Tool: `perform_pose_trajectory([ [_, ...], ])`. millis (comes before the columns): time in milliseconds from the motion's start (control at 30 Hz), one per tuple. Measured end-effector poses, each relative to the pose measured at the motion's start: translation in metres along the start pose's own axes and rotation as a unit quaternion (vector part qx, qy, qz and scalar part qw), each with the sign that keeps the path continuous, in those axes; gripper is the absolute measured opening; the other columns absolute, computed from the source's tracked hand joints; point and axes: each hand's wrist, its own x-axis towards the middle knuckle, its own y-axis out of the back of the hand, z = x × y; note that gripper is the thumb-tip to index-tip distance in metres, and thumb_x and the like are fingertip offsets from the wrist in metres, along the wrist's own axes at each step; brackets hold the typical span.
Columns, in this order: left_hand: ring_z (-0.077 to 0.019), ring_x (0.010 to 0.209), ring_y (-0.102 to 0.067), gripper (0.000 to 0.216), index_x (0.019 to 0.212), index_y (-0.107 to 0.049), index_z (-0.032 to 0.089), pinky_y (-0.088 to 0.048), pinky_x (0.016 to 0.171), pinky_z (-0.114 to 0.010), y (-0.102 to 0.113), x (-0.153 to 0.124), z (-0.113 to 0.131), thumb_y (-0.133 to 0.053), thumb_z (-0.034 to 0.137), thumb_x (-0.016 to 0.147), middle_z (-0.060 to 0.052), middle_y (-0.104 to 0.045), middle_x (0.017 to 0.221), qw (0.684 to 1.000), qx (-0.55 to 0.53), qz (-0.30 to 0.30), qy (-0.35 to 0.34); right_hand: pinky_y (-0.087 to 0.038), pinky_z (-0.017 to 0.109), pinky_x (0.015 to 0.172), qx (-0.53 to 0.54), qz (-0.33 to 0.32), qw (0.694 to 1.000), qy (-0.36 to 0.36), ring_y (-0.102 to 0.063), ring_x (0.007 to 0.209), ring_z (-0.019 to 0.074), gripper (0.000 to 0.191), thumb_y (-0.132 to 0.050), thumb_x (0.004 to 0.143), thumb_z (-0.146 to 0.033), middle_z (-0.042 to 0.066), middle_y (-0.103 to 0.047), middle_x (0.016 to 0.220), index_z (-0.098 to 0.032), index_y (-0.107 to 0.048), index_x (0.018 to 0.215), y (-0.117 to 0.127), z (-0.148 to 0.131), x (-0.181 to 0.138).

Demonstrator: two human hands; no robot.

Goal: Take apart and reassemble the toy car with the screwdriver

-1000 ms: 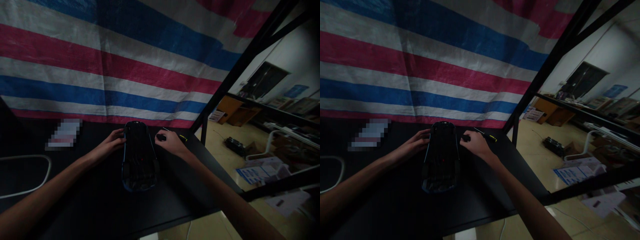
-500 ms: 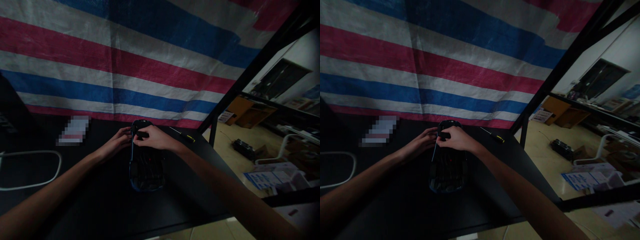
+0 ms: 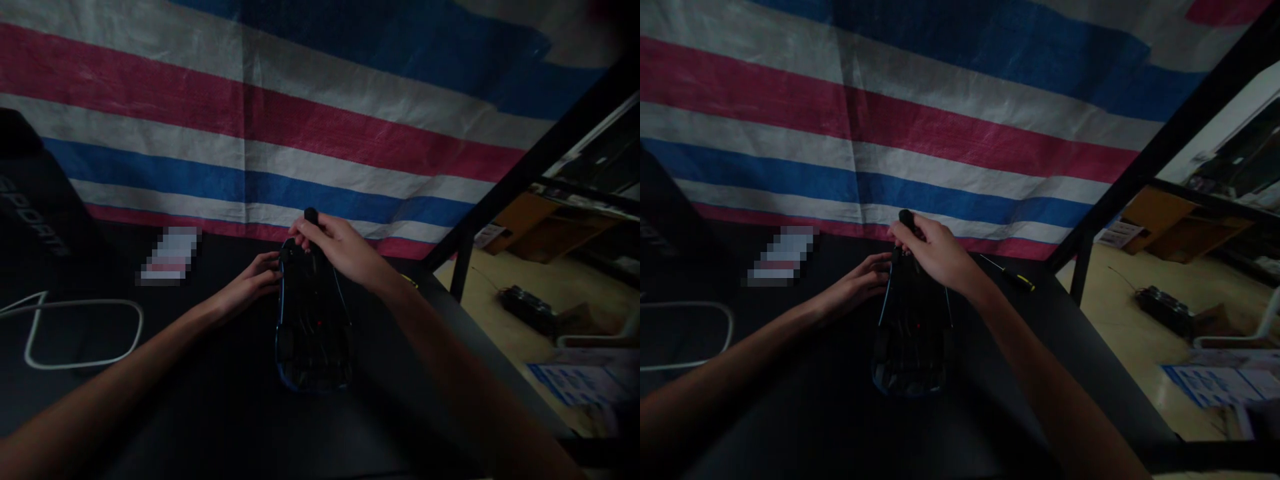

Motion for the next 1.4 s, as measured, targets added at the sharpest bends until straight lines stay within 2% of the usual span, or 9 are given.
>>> perform_pose_trajectory([
  [100, -0.0339, 0.140, -0.054, 0.055, 0.139, -0.055, 0.024, -0.039, 0.120, -0.055, -0.001, -0.002, 0.000, -0.073, 0.029, 0.087, -0.015, -0.053, 0.152, 1.000, -0.006, 0.005, -0.003, -0.043, 0.029, 0.073, -0.098, 0.030, 0.994, 0.032, -0.058, 0.078, 0.0143, 0.027, -0.057, 0.102, -0.037, 0.000, -0.062, 0.084, -0.019, -0.062, 0.083, 0.001, -0.010, 0.004],
  [200, -0.0339, 0.138, -0.056, 0.055, 0.138, -0.056, 0.024, -0.038, 0.121, -0.055, -0.001, -0.003, 0.001, -0.073, 0.028, 0.086, -0.014, -0.052, 0.154, 1.000, -0.014, 0.001, 0.001, -0.038, 0.028, 0.066, -0.097, -0.040, 0.994, 0.017, -0.055, 0.069, 0.0126, 0.027, -0.058, 0.103, -0.034, -0.003, -0.060, 0.075, -0.018, -0.063, 0.081, 0.002, -0.014, 0.002],
  [433, -0.0363, 0.145, -0.050, 0.057, 0.140, -0.055, 0.026, -0.037, 0.124, -0.057, -0.002, -0.003, 0.002, -0.073, 0.026, 0.086, -0.009, -0.054, 0.156, 1.000, -0.007, 0.003, 0.008, -0.040, 0.024, 0.066, -0.080, -0.073, 0.992, 0.071, -0.057, 0.068, 0.0107, 0.012, -0.062, 0.100, -0.029, -0.005, -0.062, 0.076, -0.019, -0.067, 0.097, 0.001, -0.012, -0.008],
  [567, -0.0379, 0.144, -0.051, 0.052, 0.136, -0.058, 0.027, -0.037, 0.124, -0.057, -0.005, -0.004, 0.005, -0.074, 0.030, 0.086, -0.007, -0.061, 0.150, 1.000, 0.004, 0.011, 0.013, -0.039, 0.023, 0.067, -0.134, -0.082, 0.983, 0.099, -0.060, 0.070, 0.0113, 0.010, -0.061, 0.100, -0.024, -0.006, -0.062, 0.078, -0.022, -0.063, 0.110, 0.001, -0.016, -0.010],
  [767, -0.0394, 0.146, -0.049, 0.051, 0.133, -0.062, 0.026, -0.038, 0.123, -0.055, -0.006, -0.003, 0.006, -0.076, 0.034, 0.085, -0.006, -0.065, 0.145, 0.999, 0.043, 0.019, -0.001, -0.034, 0.026, 0.067, -0.291, -0.011, 0.954, 0.069, -0.056, 0.063, 0.0139, 0.027, -0.052, 0.107, -0.041, -0.003, -0.053, 0.066, -0.019, -0.067, 0.105, -0.011, -0.019, -0.012],
  [900, -0.0386, 0.143, -0.052, 0.055, 0.134, -0.061, 0.028, -0.042, 0.121, -0.052, -0.004, -0.005, 0.006, -0.079, 0.036, 0.083, -0.007, -0.068, 0.141, 0.998, 0.054, 0.011, 0.001, -0.041, 0.029, 0.077, -0.262, -0.030, 0.958, 0.110, -0.065, 0.085, 0.0174, 0.025, -0.046, 0.107, -0.033, 0.003, -0.069, 0.091, -0.017, -0.065, 0.111, -0.009, -0.021, -0.015],
  [1033, -0.0376, 0.141, -0.055, 0.050, 0.131, -0.063, 0.029, -0.043, 0.121, -0.051, -0.002, -0.007, 0.006, -0.080, 0.039, 0.084, -0.007, -0.070, 0.137, 0.999, 0.054, 0.004, -0.005, -0.043, 0.027, 0.089, -0.189, -0.079, 0.960, 0.192, -0.065, 0.106, 0.0152, 0.024, -0.048, 0.103, -0.018, 0.003, -0.071, 0.119, -0.019, -0.062, 0.122, -0.004, -0.023, -0.015],
  [1233, -0.0347, 0.143, -0.053, 0.058, 0.140, -0.057, 0.030, -0.042, 0.122, -0.050, -0.006, -0.006, 0.009, -0.078, 0.031, 0.086, -0.007, -0.059, 0.152, 0.998, 0.059, 0.017, 0.020, -0.037, 0.029, 0.068, -0.313, -0.034, 0.945, 0.094, -0.065, 0.075, 0.0164, 0.030, -0.041, 0.110, -0.033, 0.001, -0.072, 0.085, -0.021, -0.068, 0.118, -0.004, -0.018, -0.013],
  [1400, -0.0340, 0.141, -0.055, 0.067, 0.147, -0.050, 0.029, -0.040, 0.123, -0.051, -0.008, -0.007, 0.010, -0.077, 0.032, 0.086, -0.009, -0.051, 0.161, 0.998, 0.056, 0.023, 0.026, -0.041, 0.031, 0.075, -0.318, -0.035, 0.944, 0.082, -0.068, 0.088, 0.0204, 0.033, -0.041, 0.108, -0.028, 0.007, -0.075, 0.099, -0.012, -0.058, 0.132, 0.001, -0.018, -0.016],
])
